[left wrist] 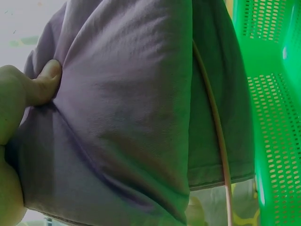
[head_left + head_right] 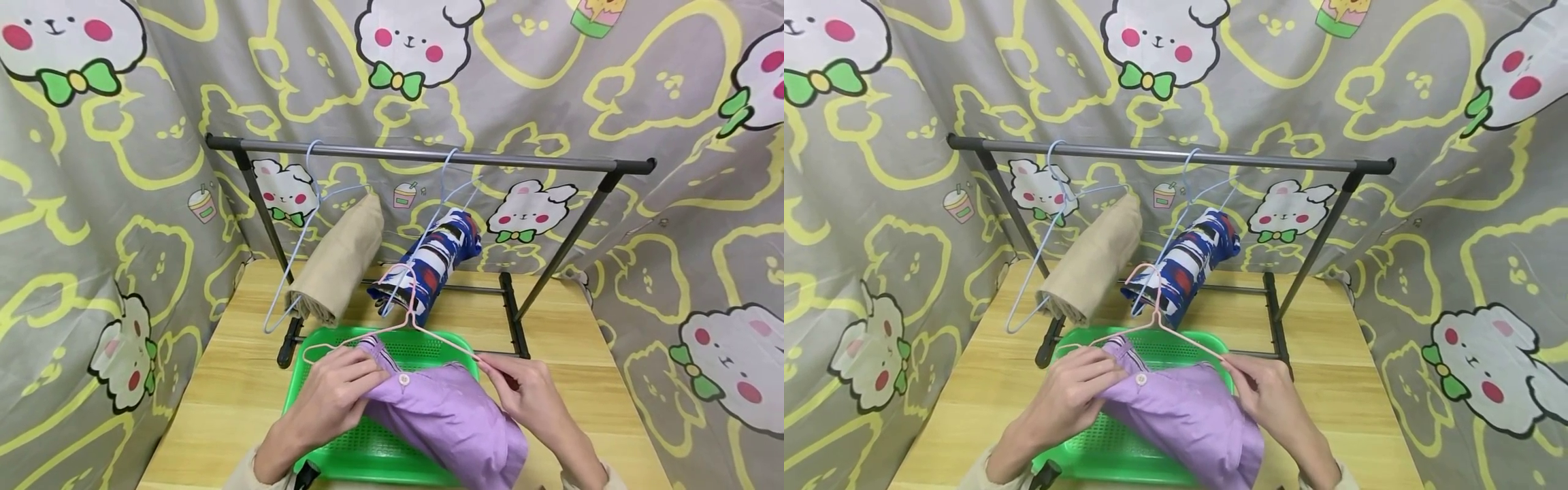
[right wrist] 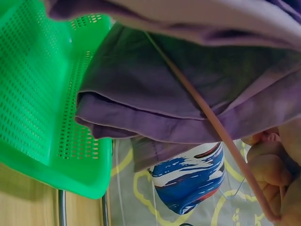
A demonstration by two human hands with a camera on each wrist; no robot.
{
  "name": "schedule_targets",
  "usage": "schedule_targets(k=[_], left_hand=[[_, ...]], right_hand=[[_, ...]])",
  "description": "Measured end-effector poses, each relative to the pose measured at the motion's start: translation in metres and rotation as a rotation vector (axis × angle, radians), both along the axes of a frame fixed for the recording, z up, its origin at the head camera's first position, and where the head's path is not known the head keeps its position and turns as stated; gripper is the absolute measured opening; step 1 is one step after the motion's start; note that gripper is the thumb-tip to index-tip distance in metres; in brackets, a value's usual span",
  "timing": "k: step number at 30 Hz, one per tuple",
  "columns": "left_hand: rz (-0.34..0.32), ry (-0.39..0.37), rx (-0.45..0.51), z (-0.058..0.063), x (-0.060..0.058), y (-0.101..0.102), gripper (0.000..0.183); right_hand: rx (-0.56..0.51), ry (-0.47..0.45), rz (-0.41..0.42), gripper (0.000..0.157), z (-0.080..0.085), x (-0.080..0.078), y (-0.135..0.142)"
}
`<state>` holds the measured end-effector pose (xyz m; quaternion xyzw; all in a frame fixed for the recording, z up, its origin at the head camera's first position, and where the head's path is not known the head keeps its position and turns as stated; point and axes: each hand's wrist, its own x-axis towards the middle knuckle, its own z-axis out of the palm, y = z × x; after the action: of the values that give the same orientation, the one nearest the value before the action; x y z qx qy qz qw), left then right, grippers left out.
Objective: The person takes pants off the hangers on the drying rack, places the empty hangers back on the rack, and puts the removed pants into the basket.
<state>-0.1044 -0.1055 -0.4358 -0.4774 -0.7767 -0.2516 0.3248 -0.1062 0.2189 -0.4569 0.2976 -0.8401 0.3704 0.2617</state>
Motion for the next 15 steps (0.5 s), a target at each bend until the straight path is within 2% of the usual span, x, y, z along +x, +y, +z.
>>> schedule_targets(k=[8,15], left_hand=[[0.008,0.063,-0.009,0.008,0.005,-0.001,0.027],[0.007,0.095,0.008,0.013,0.005,-0.005,0.028]], right_hand=[[0.016,0.028,0.004,0.030,0.001,-0.005,-0.005],[0.026,0.032,0.009,0.022,-0.004,-0.009,-0.008]])
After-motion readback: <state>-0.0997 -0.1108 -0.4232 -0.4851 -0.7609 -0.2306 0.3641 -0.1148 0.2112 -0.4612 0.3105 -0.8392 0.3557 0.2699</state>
